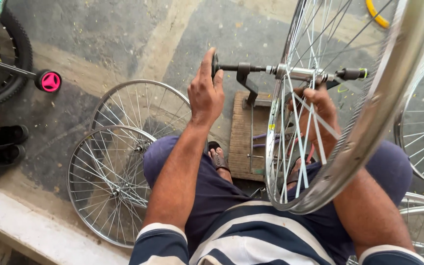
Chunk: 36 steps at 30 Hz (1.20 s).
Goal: The person mounts a bicycle wheel onto a truing stand and uses pliers to adjust the spokes. They repeatedly rotate the wheel and tighten or loosen individual spokes to align the rim.
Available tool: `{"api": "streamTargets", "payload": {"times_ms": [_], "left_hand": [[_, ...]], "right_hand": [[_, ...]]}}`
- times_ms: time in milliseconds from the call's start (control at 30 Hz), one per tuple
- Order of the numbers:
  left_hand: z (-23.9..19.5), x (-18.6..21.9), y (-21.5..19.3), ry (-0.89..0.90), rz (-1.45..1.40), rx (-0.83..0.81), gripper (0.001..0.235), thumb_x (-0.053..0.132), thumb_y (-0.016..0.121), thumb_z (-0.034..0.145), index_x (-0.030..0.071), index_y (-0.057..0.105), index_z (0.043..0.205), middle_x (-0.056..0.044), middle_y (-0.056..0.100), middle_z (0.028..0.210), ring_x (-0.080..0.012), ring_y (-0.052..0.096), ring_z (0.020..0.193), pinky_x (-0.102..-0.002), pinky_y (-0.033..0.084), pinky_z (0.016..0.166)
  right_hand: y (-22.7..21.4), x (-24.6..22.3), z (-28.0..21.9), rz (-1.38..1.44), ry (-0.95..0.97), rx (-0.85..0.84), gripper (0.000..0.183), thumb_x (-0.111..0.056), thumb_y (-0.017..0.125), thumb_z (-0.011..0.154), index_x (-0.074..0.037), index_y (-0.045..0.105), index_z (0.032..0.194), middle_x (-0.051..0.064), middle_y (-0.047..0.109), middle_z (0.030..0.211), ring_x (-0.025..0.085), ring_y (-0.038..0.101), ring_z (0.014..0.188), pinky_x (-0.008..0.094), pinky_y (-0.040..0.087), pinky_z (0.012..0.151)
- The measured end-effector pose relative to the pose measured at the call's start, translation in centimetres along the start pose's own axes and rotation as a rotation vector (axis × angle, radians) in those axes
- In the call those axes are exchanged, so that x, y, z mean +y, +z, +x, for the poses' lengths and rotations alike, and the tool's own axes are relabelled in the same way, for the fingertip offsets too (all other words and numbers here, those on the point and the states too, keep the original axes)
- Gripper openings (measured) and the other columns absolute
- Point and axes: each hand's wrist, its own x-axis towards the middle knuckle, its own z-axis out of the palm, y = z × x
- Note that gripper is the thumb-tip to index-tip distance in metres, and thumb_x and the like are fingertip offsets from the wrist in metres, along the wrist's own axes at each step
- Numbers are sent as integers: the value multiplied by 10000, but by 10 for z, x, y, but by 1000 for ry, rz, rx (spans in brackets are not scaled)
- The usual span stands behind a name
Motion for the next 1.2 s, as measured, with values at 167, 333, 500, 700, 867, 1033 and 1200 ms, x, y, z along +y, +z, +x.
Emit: {"api": "streamTargets", "payload": {"times_ms": [167,333,500,700,867,1033,1200], "left_hand": [[2,7,-3,47,42,58,610,325,673,1065,124,377,1559,-193,580,1497,-370,558,1369,-504,536,1085],[43,46,13,252,-41,-231,758,617,643,988,176,423,1564,-156,506,1597,-352,443,1504,-556,386,1233],[86,80,43,74,-154,-943,1112,796,683,666,192,378,1549,-188,465,1523,-425,455,1396,-597,359,1101],[104,75,49,116,-135,-1021,934,536,827,732,128,476,1496,-158,633,1426,-320,637,1300,-449,519,1060],[98,73,42,96,-195,-933,673,379,836,772,76,661,1347,-156,746,1293,-272,716,1206,-396,566,1032],[97,84,43,12,-147,-903,710,379,867,716,108,667,1341,-151,729,1285,-309,694,1192,-448,560,1022],[95,87,48,0,-178,-941,775,363,856,691,123,598,1381,-128,662,1352,-329,660,1232,-493,535,1040]], "right_hand": [[9,-6,2,-57,-33,-74,342,-201,751,920,-29,581,1162,116,720,1017,231,717,880,391,604,872],[20,-13,5,-160,37,-130,436,-275,769,859,-5,605,1158,104,711,913,196,710,755,336,596,684],[8,-7,-2,-292,157,69,480,-343,788,882,31,619,1131,64,646,826,157,608,662,293,516,562],[0,6,8,-154,35,-138,748,-405,778,866,-67,447,1446,49,560,1227,145,573,1087,318,538,842],[21,-16,-1,-588,-80,-122,744,-523,649,967,-57,443,1508,102,579,1445,199,528,1335,355,403,1087],[28,-82,-28,-1430,-138,90,646,-566,709,832,-70,684,1245,165,737,1109,306,700,1026,422,544,880],[-20,-154,-7,-1592,-670,246,509,-460,736,938,-43,717,1228,183,727,1155,317,677,1071,438,538,927]]}}
